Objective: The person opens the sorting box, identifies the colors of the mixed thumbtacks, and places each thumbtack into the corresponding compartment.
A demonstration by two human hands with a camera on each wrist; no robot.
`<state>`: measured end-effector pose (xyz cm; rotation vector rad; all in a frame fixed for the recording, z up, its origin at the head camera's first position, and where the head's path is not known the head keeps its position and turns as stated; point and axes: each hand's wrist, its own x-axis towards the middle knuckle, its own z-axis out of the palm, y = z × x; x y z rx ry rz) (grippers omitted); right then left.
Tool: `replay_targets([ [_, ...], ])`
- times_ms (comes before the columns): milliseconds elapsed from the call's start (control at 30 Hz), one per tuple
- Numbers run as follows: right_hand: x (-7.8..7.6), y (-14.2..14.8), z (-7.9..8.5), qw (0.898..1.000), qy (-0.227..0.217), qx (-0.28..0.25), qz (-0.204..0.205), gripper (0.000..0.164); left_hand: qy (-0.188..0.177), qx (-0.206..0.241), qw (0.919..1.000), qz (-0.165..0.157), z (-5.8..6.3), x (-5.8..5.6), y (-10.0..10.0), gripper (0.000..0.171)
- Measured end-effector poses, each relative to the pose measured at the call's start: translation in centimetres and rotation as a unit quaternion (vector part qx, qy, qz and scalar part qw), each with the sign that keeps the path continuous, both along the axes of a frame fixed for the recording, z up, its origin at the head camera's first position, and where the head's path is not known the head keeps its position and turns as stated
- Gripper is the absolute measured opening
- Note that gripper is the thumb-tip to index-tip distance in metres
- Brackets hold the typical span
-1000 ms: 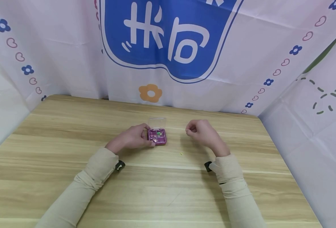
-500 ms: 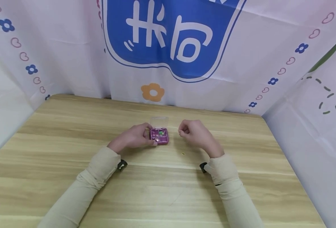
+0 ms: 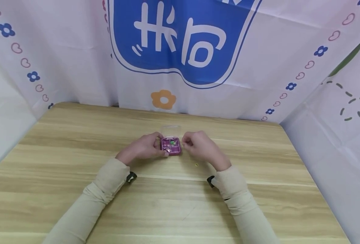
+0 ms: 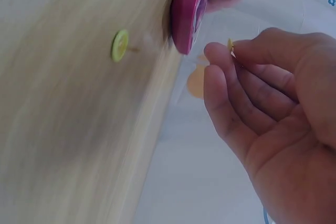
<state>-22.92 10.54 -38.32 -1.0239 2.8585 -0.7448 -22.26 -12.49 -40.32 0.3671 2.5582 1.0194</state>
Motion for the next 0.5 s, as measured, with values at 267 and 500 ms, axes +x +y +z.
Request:
replay_targets([
  [267,0.2,-1.3,-0.3,1.0,0.005,0.002,0.024,0.006,0.001,-0.005,1.0,-0.001,0.0,0.2,0.0,0.071],
  [500,0.2,-2.0,-1.0,0.999,-0.017,0.014,0.023,0.005,0.004,-0.009,1.0,0.002,-0.1,0.2,-0.2,0.072],
])
